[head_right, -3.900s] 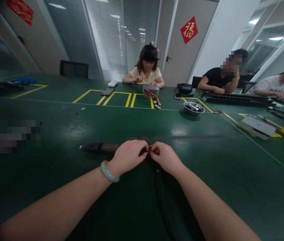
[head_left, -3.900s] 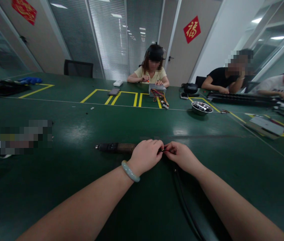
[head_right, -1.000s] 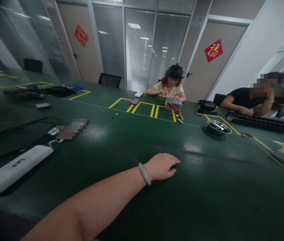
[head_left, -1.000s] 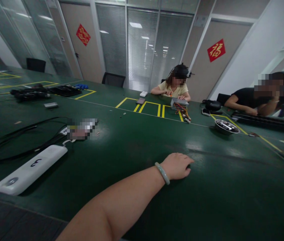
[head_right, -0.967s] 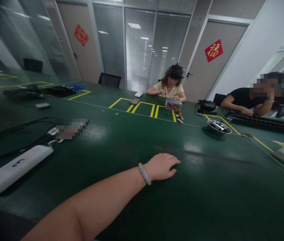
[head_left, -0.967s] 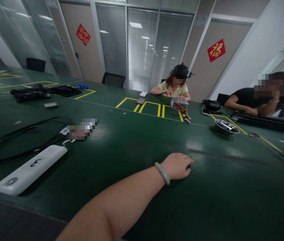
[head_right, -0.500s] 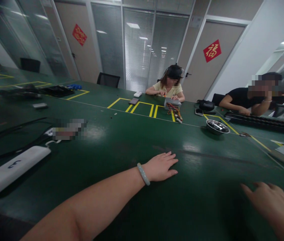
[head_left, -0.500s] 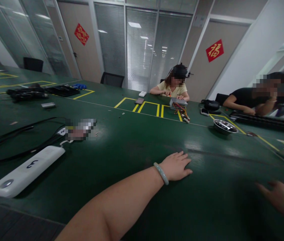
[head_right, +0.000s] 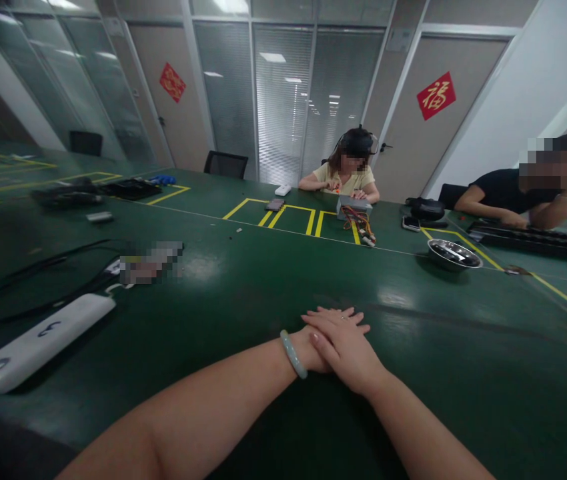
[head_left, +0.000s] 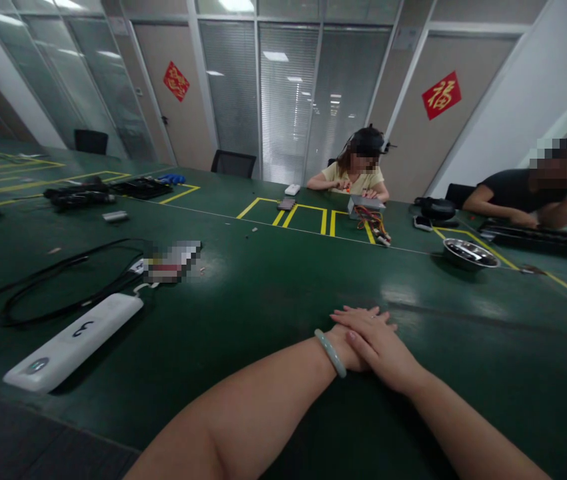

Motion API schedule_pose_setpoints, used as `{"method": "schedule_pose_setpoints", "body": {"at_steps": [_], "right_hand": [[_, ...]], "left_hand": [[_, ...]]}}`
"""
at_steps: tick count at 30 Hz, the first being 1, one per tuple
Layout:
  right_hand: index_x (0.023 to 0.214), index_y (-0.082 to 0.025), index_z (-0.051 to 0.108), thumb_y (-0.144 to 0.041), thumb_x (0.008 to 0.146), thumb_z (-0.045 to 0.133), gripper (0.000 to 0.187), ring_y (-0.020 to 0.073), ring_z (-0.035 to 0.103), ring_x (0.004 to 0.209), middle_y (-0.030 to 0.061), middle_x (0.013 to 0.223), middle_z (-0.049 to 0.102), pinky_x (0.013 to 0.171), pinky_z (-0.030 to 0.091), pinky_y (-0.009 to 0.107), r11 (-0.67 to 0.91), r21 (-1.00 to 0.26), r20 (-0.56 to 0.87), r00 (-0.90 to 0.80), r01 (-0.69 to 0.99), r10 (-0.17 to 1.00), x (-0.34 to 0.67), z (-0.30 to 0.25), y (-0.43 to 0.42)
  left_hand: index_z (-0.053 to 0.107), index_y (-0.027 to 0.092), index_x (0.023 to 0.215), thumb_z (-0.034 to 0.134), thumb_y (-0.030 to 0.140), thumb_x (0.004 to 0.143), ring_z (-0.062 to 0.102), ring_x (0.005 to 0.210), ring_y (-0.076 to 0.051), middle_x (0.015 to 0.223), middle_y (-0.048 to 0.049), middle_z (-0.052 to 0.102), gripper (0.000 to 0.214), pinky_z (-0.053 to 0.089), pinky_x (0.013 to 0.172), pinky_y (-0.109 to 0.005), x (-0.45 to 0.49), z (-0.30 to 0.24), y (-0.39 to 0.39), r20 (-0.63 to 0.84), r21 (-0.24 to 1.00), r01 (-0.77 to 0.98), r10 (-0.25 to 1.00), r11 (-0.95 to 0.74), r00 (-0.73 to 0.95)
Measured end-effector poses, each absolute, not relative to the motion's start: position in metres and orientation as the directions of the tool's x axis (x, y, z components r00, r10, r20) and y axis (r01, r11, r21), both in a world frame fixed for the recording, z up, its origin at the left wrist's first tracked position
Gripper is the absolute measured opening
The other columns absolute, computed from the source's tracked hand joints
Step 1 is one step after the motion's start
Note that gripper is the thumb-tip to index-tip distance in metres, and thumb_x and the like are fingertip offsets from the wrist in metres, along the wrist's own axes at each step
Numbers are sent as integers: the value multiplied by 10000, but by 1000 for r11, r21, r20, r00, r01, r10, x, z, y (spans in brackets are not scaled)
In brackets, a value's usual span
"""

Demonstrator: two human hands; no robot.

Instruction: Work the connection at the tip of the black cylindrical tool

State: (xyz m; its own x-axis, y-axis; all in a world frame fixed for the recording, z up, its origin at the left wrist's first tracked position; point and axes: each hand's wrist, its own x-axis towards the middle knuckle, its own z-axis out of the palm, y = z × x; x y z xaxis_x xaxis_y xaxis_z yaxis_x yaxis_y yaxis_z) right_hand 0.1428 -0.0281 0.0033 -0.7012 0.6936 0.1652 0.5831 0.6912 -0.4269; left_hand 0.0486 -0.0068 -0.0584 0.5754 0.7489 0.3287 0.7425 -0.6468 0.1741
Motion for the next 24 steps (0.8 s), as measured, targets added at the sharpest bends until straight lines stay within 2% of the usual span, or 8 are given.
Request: {"method": "schedule_pose_setpoints", "body": {"at_steps": [2, 5, 12, 19, 24], "right_hand": [[1331, -290, 483, -413, 957, 361, 413, 251, 366, 1311, 14, 1370, 489, 1103, 266, 503, 677, -475, 114, -723, 562, 681, 151, 0, -25], [1358, -307, 447, -429, 951, 378, 431, 258, 331, 1332, 6, 1405, 447, 1110, 248, 510, 661, -509, 89, -730, 551, 677, 158, 1, -23], [1359, -307, 448, -437, 949, 384, 434, 264, 315, 1339, 9, 1411, 440, 1111, 241, 518, 648, -525, 71, -730, 552, 680, 158, 2, -21], [1346, -282, 472, -441, 943, 393, 440, 269, 335, 1328, 29, 1392, 464, 1108, 251, 514, 652, -537, 91, -732, 535, 675, 158, 3, -19], [1339, -287, 478, -439, 942, 398, 433, 267, 333, 1328, 22, 1389, 467, 1111, 244, 513, 644, -546, 93, -725, 536, 682, 160, 3, -16]], "left_hand": [[464, 254, 1333, 516, 282, 815, 341, 1318, -301, 1404, -18, 444, 521, 332, 1050, -442, 51, -70, -2, 304, 158, 717, 724, -679, 619], [420, 194, 1371, 512, 310, 817, 275, 1350, -307, 1459, -62, 361, 573, 317, 1062, -446, 56, -82, 5, 326, 149, 695, 698, -704, 637], [523, 262, 1286, 535, 271, 806, 354, 1297, -328, 1332, -26, 516, 481, 352, 1022, -473, 59, -74, 8, 308, 212, 701, 727, -681, 614], [402, 200, 1388, 509, 269, 823, 260, 1367, -294, 1465, -63, 351, 579, 326, 1078, -446, 55, -71, 4, 276, 145, 693, 701, -707, 658], [396, 235, 1390, 521, 294, 810, 249, 1371, -296, 1458, -35, 365, 597, 318, 1084, -462, 54, -68, 2, 299, 167, 681, 695, -713, 654]]}}
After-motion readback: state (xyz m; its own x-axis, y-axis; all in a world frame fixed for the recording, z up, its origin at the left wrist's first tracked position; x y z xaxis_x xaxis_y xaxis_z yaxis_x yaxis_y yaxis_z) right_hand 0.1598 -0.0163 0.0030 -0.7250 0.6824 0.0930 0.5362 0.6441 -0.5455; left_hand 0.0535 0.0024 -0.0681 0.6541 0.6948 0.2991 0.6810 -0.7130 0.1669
